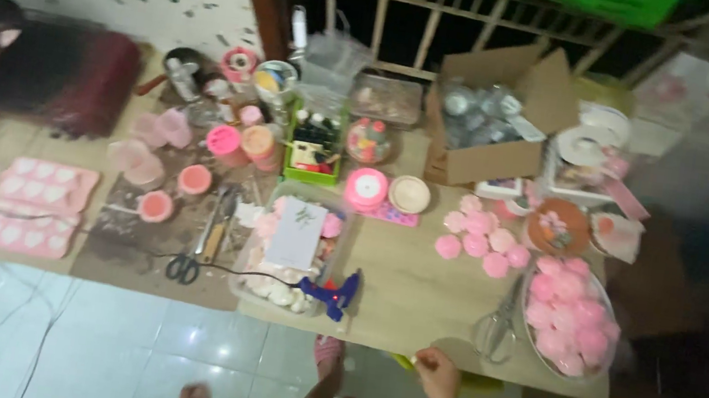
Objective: The person is crafting flower-shaped candles by wrapping wax petals around a center and preparing materials.
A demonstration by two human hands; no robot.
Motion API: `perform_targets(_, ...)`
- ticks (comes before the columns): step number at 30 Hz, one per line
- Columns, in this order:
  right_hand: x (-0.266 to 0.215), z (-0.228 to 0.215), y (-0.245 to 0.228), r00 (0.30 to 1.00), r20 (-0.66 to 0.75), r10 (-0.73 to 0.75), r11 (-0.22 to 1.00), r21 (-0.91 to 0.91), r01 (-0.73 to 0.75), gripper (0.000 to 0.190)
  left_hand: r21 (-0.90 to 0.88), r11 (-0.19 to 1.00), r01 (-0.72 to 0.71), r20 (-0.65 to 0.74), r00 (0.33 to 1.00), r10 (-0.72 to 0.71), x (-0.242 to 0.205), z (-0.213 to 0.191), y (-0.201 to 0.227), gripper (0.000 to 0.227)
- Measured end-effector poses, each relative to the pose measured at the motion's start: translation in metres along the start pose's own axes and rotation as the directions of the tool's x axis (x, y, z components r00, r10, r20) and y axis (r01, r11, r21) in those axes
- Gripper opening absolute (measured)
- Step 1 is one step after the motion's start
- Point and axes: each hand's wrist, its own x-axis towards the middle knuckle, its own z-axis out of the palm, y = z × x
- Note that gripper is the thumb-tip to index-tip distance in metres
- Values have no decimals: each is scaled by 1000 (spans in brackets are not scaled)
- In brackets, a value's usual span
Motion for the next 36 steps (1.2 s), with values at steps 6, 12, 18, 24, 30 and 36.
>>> perform_targets(6, 52, 42, -79, 969, 234, 78, 979, 165, -119, 17, -178, 980, -89, -92, 993, 73, 51, 16, 198, 24)
perform_targets(12, 122, 146, -169, 929, 262, -260, 961, -27, 277, 23, -281, 943, -180, -110, 982, 154, 73, 35, 267, 20)
perform_targets(18, 167, 231, -183, 872, 428, -238, 828, 559, -48, 35, -311, 940, -139, -67, 990, 124, 68, 11, 272, 17)
perform_targets(24, 167, 219, -193, 821, 570, -25, 880, 403, -253, 16, -397, 918, -14, -104, 994, -30, 68, -5, 252, 16)
perform_targets(30, 120, 37, -313, 355, 876, -326, 945, 313, 95, 12, -618, 372, 693, 737, 676, -34, 112, -8, 279, 59)
perform_targets(36, 113, -25, -306, 188, 841, -507, 615, 200, 763, 18, 29, 566, 824, 937, -220, 271, 90, 75, 276, 71)
